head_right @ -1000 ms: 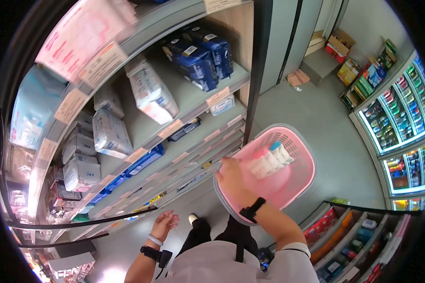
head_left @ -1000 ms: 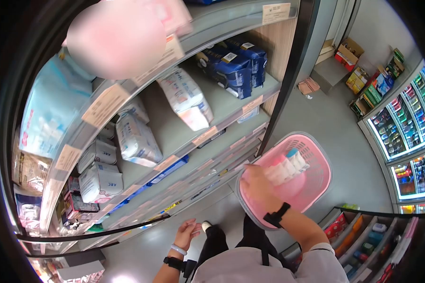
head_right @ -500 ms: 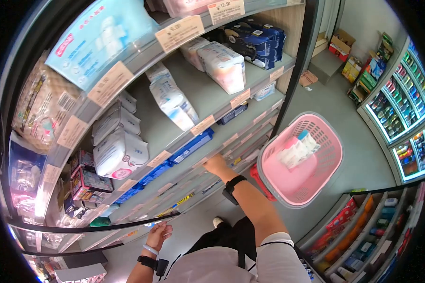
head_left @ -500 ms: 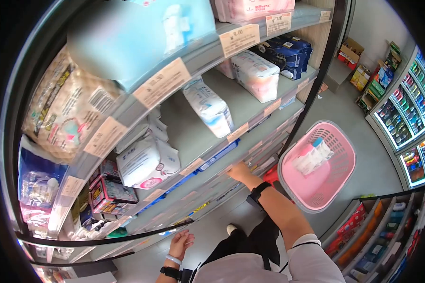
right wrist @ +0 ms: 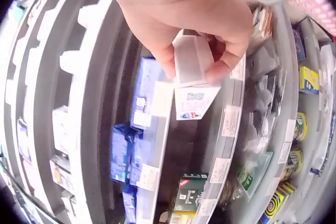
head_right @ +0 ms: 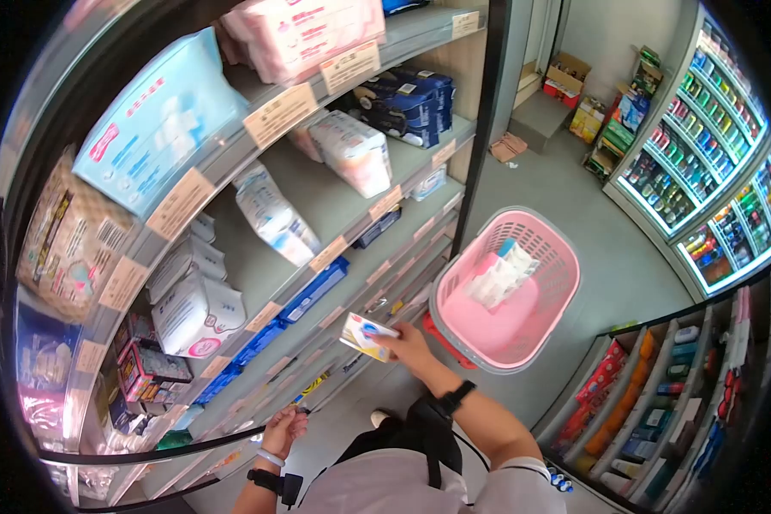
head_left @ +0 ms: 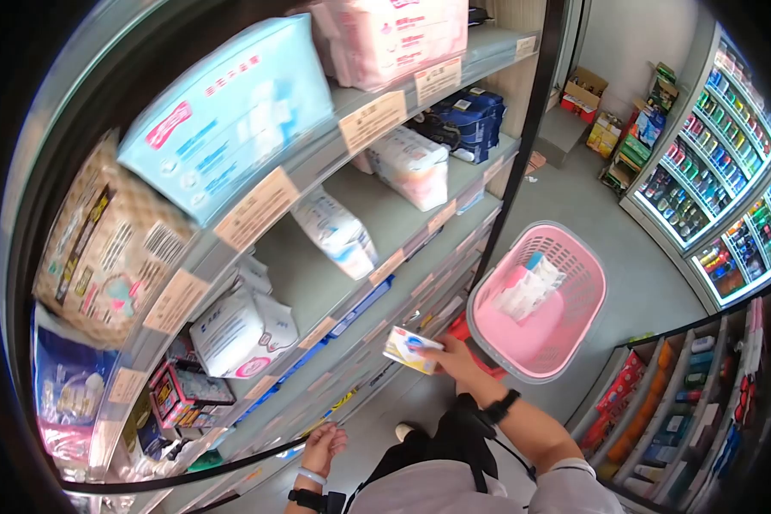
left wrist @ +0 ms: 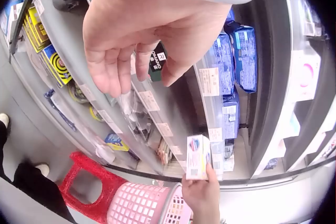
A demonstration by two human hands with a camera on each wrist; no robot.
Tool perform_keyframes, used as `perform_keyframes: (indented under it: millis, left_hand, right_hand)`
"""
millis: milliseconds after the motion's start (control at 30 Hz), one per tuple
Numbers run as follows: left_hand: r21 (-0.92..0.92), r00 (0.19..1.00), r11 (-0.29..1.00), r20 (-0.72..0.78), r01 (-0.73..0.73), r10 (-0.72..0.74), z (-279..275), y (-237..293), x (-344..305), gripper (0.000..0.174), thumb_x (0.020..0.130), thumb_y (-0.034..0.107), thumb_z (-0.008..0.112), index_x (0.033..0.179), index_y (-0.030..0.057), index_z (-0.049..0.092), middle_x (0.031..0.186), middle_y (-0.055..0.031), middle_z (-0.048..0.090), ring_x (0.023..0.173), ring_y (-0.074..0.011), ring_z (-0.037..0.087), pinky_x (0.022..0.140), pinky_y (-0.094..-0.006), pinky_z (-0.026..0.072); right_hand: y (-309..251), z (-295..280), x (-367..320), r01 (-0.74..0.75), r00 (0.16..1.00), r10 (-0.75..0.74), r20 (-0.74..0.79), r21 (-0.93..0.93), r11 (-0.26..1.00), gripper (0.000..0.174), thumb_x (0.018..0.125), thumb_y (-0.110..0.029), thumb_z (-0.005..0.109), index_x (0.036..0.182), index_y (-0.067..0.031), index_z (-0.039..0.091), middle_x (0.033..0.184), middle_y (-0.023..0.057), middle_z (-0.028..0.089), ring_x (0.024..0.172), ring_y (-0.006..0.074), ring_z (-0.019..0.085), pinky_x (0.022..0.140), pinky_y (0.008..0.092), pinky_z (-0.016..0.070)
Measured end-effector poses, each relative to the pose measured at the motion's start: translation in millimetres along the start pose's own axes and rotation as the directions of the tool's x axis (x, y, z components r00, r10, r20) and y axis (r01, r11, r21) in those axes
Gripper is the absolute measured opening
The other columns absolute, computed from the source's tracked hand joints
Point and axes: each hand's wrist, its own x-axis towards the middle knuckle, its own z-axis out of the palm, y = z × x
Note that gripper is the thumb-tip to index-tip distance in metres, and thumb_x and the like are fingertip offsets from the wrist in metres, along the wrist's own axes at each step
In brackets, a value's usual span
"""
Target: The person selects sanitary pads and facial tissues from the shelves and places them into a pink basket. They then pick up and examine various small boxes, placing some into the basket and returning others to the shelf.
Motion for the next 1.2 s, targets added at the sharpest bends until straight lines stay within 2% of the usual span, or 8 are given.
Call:
perform_keyframes:
  millis: [300,367,433,467,567,700,1067,1200]
  left_hand:
    - [0.028,0.997,0.998,0.036,0.064,-0.065,85.3,-0.6,28.7,0.023,0.087,0.018,0.052,0.108,0.0077,0.053,0.09,-0.0078,0.062,0.081,-0.0176,0.06,0.07,-0.0297,0.0479]
    - [0.041,0.997,0.996,0.026,0.077,-0.078,108.0,1.1,28.6,0.023,0.087,0.018,0.052,0.108,0.0086,0.052,0.09,-0.0076,0.062,0.082,-0.0189,0.06,0.072,-0.0318,0.0476]
    - [0.075,0.998,0.995,0.013,0.06,-0.061,129.7,7.0,25.9,0.024,0.087,0.019,0.052,0.108,0.0084,0.052,0.092,-0.0085,0.061,0.084,-0.0199,0.06,0.073,-0.0329,0.0472]
    - [0.073,0.998,0.995,0.002,0.064,-0.065,135.9,6.8,24.8,0.024,0.087,0.019,0.052,0.108,0.0084,0.052,0.092,-0.0085,0.061,0.084,-0.0199,0.06,0.073,-0.0329,0.0472]
    - [0.048,0.995,0.996,-0.064,0.079,-0.076,140.5,2.0,17.1,0.027,0.086,0.018,0.053,0.11,0.0056,0.05,0.093,-0.0099,0.061,0.084,-0.0186,0.059,0.07,-0.0297,0.0475]
    - [0.002,0.981,0.996,-0.173,0.087,-0.085,138.7,-4.2,-1.9,0.03,0.086,0.02,0.054,0.111,0.0051,0.049,0.094,-0.0109,0.06,0.086,-0.0207,0.059,0.072,-0.0312,0.0471]
    - [0.001,0.965,0.993,-0.235,0.12,-0.117,154.6,-10.2,-4.8,0.03,0.086,0.022,0.054,0.11,0.005,0.049,0.096,-0.0115,0.06,0.089,-0.0226,0.058,0.076,-0.0332,0.0467]
    - [0.008,0.977,0.994,-0.183,0.109,-0.106,152.5,-7.3,-3.0,0.03,0.087,0.021,0.053,0.111,0.0044,0.048,0.099,-0.0117,0.058,0.092,-0.021,0.057,0.078,-0.0313,0.0462]
  right_hand:
    - [-26.3,-212.7,11.6,-0.091,0.965,0.066,-0.253,-0.086,0.992,0.045,0.067,-0.025,0.07,0.099,0.0026,0.054,0.081,0.0086,0.06,0.071,0.0139,0.06,0.054,0.025,0.0487]
    - [-22.4,-243.8,43.5,-0.352,0.918,0.155,-0.365,-0.572,0.741,0.05,0.062,-0.025,0.071,0.099,0.0032,0.054,0.078,0.0124,0.062,0.073,0.02,0.062,0.058,0.0303,0.0501]
    - [14.2,-262.8,82.3,-0.345,0.927,0.105,-0.359,-0.713,0.61,0.053,0.06,-0.026,0.072,0.101,0.0027,0.053,0.083,0.0148,0.062,0.077,0.0237,0.062,0.065,0.0325,0.0498]
    - [28.9,-268.9,96.1,-0.327,0.937,0.048,-0.345,-0.826,0.459,0.057,0.058,-0.027,0.074,0.103,0.0023,0.053,0.089,0.0171,0.061,0.081,0.0274,0.061,0.071,0.0346,0.0496]
    - [46.3,-262.6,124.8,-0.368,0.93,0.133,-0.344,-0.858,0.357,0.057,0.06,-0.024,0.071,0.106,0.0024,0.05,0.093,0.0186,0.061,0.088,0.0322,0.059,0.078,0.0371,0.047]
    - [103.7,-261.5,147.5,-0.362,0.922,0.021,-0.387,-0.841,0.401,0.05,0.064,-0.02,0.068,0.105,0.0012,0.048,0.094,0.0183,0.061,0.09,0.0326,0.059,0.077,0.038,0.0475]
    - [146.1,-259.4,159.8,-0.403,0.914,-0.012,-0.406,-0.91,0.102,0.049,0.07,-0.022,0.067,0.106,-0.0012,0.043,0.096,0.017,0.06,0.089,0.0299,0.06,0.076,0.0388,0.0487]
    - [78.3,-250.4,143.2,-0.326,0.944,0.04,-0.329,-0.903,0.279,0.051,0.07,-0.028,0.067,0.107,-0.0025,0.045,0.098,0.0155,0.059,0.087,0.0285,0.06,0.074,0.0388,0.0485]
